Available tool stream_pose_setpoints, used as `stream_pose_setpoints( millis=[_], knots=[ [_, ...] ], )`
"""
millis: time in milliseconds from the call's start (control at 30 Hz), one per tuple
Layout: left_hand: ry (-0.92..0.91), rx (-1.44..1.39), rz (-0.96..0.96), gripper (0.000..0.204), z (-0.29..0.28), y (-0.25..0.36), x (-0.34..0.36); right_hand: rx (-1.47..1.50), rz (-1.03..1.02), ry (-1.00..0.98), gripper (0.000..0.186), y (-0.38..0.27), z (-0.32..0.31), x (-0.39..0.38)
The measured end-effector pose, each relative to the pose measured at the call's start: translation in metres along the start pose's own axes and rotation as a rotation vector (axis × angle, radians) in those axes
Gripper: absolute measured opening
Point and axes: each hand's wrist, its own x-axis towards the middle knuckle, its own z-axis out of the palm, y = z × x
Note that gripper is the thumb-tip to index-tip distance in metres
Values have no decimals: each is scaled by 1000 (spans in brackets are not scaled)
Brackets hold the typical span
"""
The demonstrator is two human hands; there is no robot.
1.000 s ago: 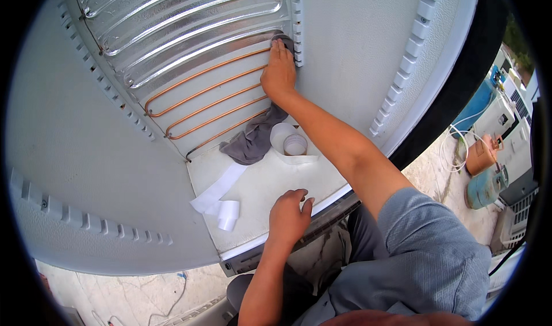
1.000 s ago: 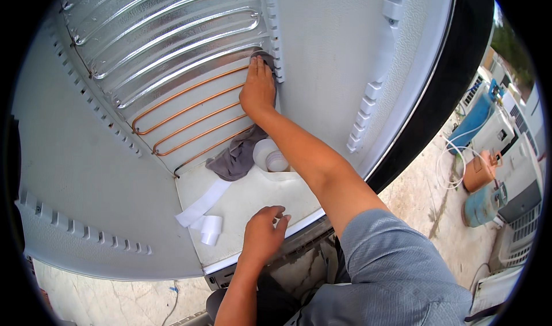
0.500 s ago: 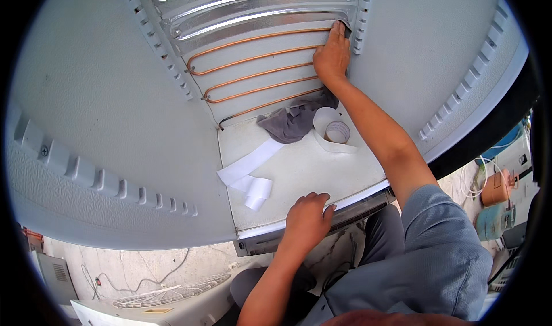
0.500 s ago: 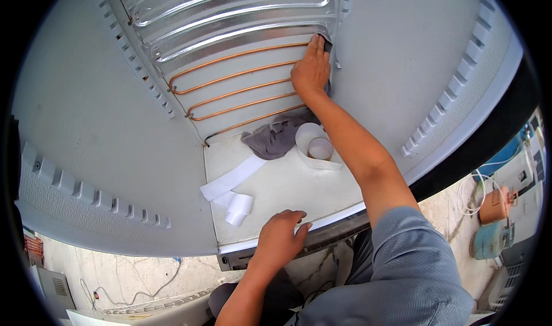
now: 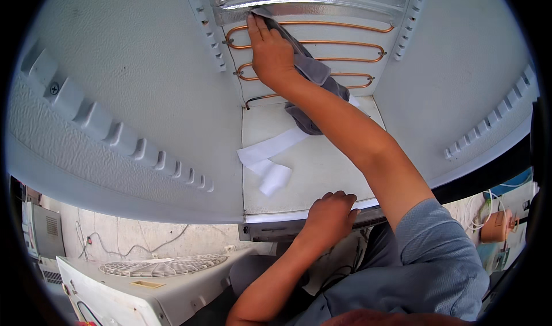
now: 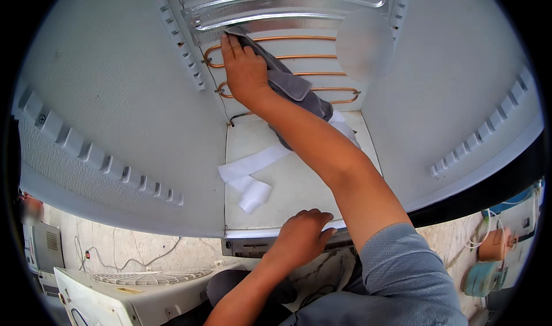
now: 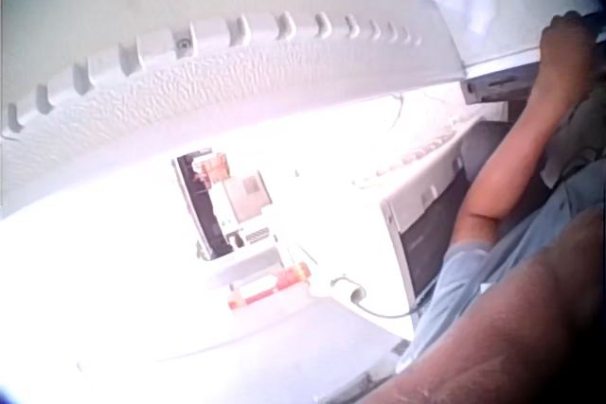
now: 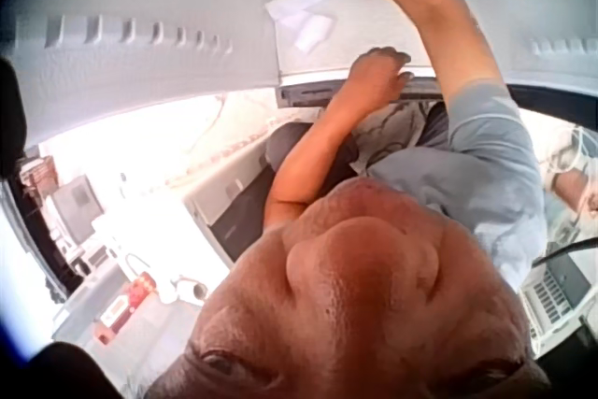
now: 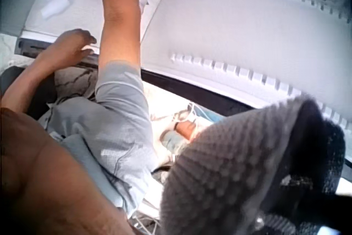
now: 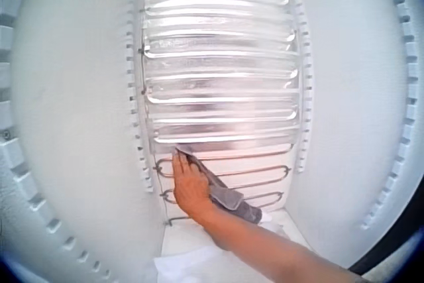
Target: The person applies silver reflective insulation tape to the copper evaporator coils inside a refrigerator. They tear off strips of tape, press them onto the coils, and smooth them down with a cloth to ensure adhesion.
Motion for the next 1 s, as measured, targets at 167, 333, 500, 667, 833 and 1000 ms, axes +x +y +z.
stream_pose_setpoints(
  millis=[167,333,500,667,833,1000],
  knots=[
    [-47,71,-56,28,0,-2,0,21,-200,-117,93,-28,5,12],
    [-51,47,-54,31,1,-1,2,41,-328,-256,92,-16,-7,14],
    [-61,88,-42,38,6,-3,10,97,-479,-301,76,3,-15,23],
    [-93,73,-12,38,9,3,11,-90,-407,-278,78,45,-43,8],
    [-167,100,-22,38,15,3,7,-204,-424,-256,83,58,-48,9],
    [-188,141,-78,40,12,7,13,-331,-356,-115,85,100,-55,-8]
  ],
)
